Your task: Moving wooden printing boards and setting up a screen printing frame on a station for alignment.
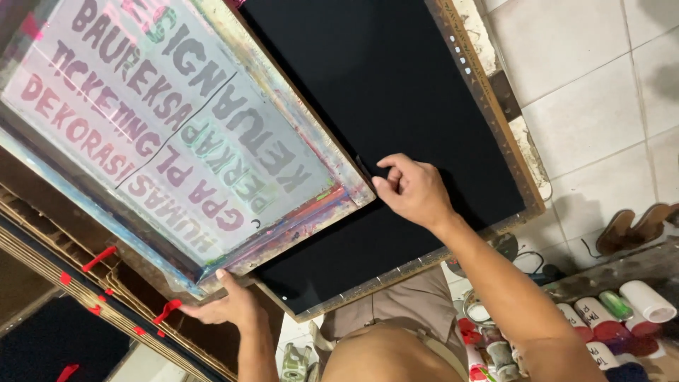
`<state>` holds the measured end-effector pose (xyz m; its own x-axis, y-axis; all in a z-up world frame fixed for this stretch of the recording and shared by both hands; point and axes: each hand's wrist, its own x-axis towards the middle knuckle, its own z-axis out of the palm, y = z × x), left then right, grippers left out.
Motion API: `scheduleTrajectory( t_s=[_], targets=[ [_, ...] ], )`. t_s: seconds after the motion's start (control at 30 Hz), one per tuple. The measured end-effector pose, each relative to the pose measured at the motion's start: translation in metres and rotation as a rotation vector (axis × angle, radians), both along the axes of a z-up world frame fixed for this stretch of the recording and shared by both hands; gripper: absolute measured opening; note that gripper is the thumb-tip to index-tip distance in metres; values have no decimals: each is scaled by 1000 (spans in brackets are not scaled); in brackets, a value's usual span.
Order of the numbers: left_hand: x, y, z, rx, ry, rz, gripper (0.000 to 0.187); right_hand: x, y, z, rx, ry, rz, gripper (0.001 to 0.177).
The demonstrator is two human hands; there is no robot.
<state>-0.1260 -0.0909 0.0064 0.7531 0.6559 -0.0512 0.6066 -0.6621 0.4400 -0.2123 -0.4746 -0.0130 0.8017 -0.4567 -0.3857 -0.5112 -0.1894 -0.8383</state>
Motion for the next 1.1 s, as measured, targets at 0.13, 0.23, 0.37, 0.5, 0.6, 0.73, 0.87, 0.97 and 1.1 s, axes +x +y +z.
scheduleTrajectory(
  t_s=[0.13,0.23,0.37,0.5,0.6,0.73,0.87,0.97,1.1],
  targets=[
    [15,-52,17,337,-334,-1076,89,17,0,-3,-192,125,184,13],
    [22,-104,13,170,-99,-1264,78,21,-2,-5,-173,56,212,11],
    [22,-131,-5,201,13,-1304,80,18,-5,-8,-146,61,167,12],
    [22,-133,-11,218,55,-1261,89,12,-3,-13,-61,62,72,8],
    [20,-132,-9,198,58,-1235,91,7,3,-18,-16,46,3,6],
    [22,-133,-11,200,34,-1228,92,3,13,-21,93,35,-153,9],
    [21,-133,-13,218,35,-1220,93,5,20,-14,104,40,-235,10],
    [21,-133,-14,225,38,-1229,93,7,16,1,-46,36,-108,8],
    [22,-135,-13,223,22,-1239,90,14,9,13,-89,100,-36,12]
  ],
)
